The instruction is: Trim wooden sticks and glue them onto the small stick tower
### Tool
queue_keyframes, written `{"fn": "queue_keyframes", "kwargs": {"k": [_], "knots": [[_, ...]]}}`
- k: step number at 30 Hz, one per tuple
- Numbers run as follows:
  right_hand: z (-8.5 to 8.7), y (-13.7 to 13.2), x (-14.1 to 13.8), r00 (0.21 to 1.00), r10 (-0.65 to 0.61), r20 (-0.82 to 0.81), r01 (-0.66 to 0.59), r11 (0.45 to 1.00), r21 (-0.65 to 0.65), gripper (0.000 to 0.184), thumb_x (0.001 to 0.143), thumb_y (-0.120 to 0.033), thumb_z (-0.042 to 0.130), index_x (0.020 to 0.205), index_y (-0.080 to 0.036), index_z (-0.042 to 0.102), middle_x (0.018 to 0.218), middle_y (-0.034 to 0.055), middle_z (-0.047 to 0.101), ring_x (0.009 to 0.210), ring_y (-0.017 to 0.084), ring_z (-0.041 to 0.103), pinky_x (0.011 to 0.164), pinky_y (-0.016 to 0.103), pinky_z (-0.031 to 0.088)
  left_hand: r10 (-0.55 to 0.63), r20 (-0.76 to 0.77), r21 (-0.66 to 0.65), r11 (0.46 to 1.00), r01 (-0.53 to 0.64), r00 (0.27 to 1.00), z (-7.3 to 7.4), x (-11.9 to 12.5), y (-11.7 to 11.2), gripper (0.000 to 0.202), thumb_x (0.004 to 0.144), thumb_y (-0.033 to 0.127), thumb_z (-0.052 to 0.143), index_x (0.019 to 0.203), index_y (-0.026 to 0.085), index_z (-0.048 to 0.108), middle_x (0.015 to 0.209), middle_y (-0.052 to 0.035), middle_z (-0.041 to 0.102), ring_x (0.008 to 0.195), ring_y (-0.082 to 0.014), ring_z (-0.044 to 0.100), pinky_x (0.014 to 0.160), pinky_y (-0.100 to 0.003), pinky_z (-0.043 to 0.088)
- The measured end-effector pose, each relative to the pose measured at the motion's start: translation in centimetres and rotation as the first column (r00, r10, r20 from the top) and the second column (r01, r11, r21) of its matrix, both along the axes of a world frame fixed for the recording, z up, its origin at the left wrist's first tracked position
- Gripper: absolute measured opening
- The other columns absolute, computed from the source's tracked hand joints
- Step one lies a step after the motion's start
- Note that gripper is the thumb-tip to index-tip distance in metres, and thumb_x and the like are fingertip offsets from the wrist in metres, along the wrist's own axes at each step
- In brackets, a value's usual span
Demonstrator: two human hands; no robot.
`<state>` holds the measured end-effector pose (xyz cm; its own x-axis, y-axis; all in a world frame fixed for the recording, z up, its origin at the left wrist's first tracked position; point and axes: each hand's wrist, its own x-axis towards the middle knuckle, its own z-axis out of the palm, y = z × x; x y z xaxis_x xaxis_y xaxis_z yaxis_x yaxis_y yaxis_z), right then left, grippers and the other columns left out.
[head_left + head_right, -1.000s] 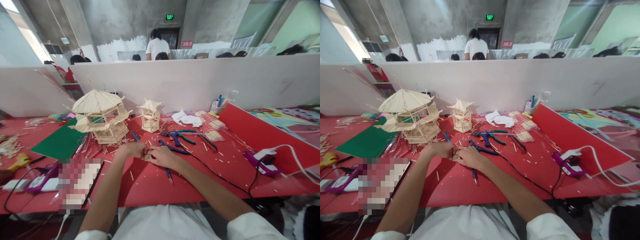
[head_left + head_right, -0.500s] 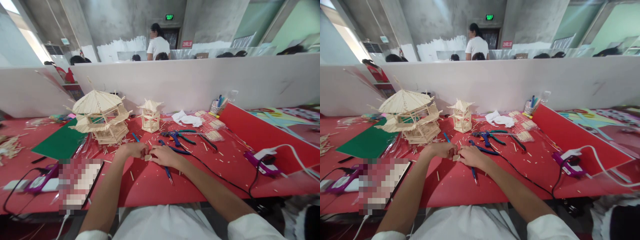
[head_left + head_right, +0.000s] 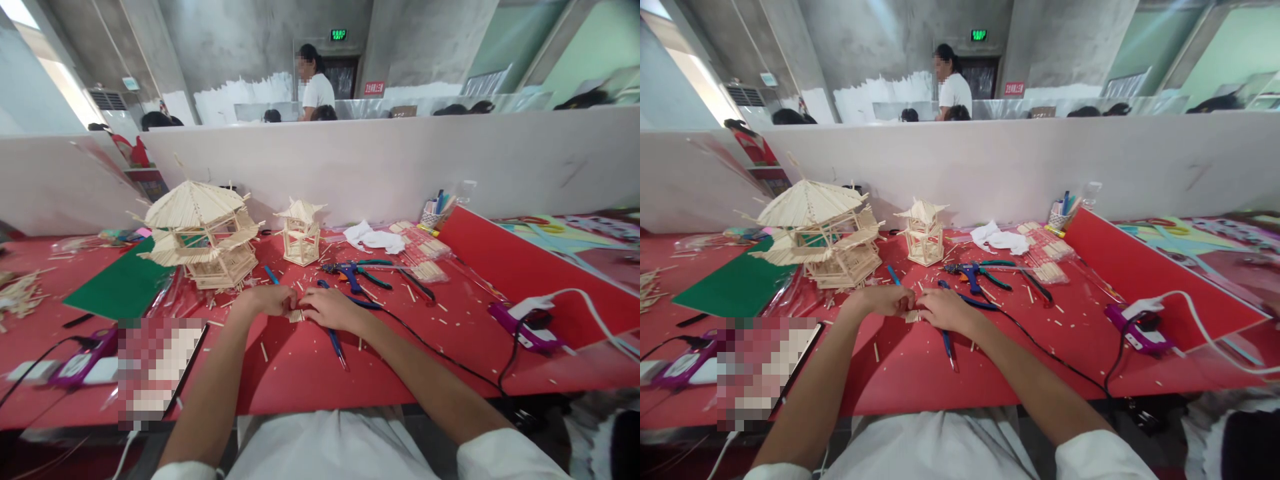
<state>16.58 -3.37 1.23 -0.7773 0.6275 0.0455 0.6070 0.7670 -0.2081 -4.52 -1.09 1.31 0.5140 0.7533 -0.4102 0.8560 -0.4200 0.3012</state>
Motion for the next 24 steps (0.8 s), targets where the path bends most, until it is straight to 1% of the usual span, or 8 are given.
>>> {"fn": "queue_keyframes", "kwargs": {"k": [2, 5, 8, 11, 16, 21, 24], "knots": [[-0.07, 0.37, 0.28, 1.000, -0.017, -0.017, 0.017, 1.000, 0.001, 0.026, 0.096, -0.027, 0.050, 0.113, -0.021, 0.068, 0.112, 0.0087, 0.064, 0.099, 0.019, 0.062, 0.080, 0.026, 0.040, -0.004, 0.015, -0.008, 1.000, 0.004, 1.000, 0.15, -0.03, -0.05, 0.023, 0.072, 0.011, 0.062, 0.093, 0.018, 0.066, 0.081, -0.0002, 0.069, 0.072, -0.0134, 0.063, 0.059, -0.018, 0.042], [-0.24, 0.61, 0.44, 1.000, -0.014, -0.008, 0.014, 1.000, -0.001, 0.025, 0.096, -0.028, 0.050, 0.111, -0.021, 0.069, 0.111, 0.0080, 0.064, 0.098, 0.019, 0.062, 0.079, 0.026, 0.040, 0.001, 0.020, -0.006, 1.000, -0.001, 1.000, -0.11, -0.27, 0.18, 0.019, 0.073, 0.013, 0.063, 0.091, 0.019, 0.066, 0.079, -0.0006, 0.069, 0.071, -0.0133, 0.062, 0.057, -0.018, 0.041], [-0.40, 0.43, 0.26, 1.000, 0.004, 0.024, -0.004, 1.000, 0.010, 0.022, 0.094, -0.028, 0.053, 0.107, -0.022, 0.069, 0.109, 0.0070, 0.065, 0.097, 0.020, 0.063, 0.076, 0.026, 0.041, -0.016, 0.019, 0.006, 1.000, 0.016, 1.000, -0.54, -0.49, 0.49, 0.020, 0.072, 0.012, 0.062, 0.091, 0.019, 0.065, 0.081, -0.0008, 0.070, 0.071, -0.0134, 0.062, 0.056, -0.018, 0.040], [-0.53, 0.14, 0.02, 0.999, 0.019, 0.043, -0.020, 0.999, 0.028, 0.021, 0.093, -0.027, 0.053, 0.105, -0.022, 0.069, 0.107, 0.0067, 0.065, 0.095, 0.020, 0.063, 0.075, 0.026, 0.041, -0.037, 0.012, 0.026, 0.999, 0.036, 0.999, -0.53, -0.47, 0.50, 0.023, 0.072, 0.010, 0.061, 0.092, 0.019, 0.065, 0.082, -0.0013, 0.070, 0.072, -0.0140, 0.063, 0.057, -0.019, 0.040], [-0.68, -0.03, -0.22, 0.998, 0.009, 0.058, -0.011, 0.999, 0.042, 0.023, 0.094, -0.029, 0.051, 0.106, -0.022, 0.069, 0.110, 0.0071, 0.065, 0.095, 0.020, 0.064, 0.075, 0.026, 0.042, -0.010, -0.003, 0.002, 1.000, 0.010, 1.000, -0.12, -0.27, 0.21, 0.026, 0.071, 0.008, 0.060, 0.095, 0.019, 0.064, 0.083, -0.0010, 0.071, 0.074, -0.0144, 0.064, 0.058, -0.019, 0.041], [-0.69, -0.05, -0.31, 0.998, 0.015, 0.062, -0.017, 0.999, 0.035, 0.023, 0.094, -0.028, 0.051, 0.108, -0.023, 0.068, 0.110, 0.0073, 0.065, 0.096, 0.020, 0.064, 0.076, 0.026, 0.042, -0.018, 0.004, 0.022, 1.000, 0.018, 1.000, -0.49, -0.33, 0.36, 0.024, 0.070, 0.010, 0.061, 0.092, 0.020, 0.065, 0.081, -0.0011, 0.070, 0.072, -0.0145, 0.064, 0.056, -0.019, 0.040], [-0.61, -0.09, -0.32, 0.998, 0.014, 0.057, -0.015, 0.999, 0.030, 0.023, 0.094, -0.028, 0.051, 0.109, -0.024, 0.068, 0.112, 0.0072, 0.065, 0.097, 0.020, 0.064, 0.077, 0.026, 0.042, -0.019, 0.021, 0.018, 1.000, 0.019, 1.000, -0.40, -0.30, 0.29, 0.024, 0.070, 0.011, 0.061, 0.093, 0.019, 0.065, 0.078, -0.0007, 0.069, 0.070, -0.0140, 0.063, 0.056, -0.019, 0.040]]}}
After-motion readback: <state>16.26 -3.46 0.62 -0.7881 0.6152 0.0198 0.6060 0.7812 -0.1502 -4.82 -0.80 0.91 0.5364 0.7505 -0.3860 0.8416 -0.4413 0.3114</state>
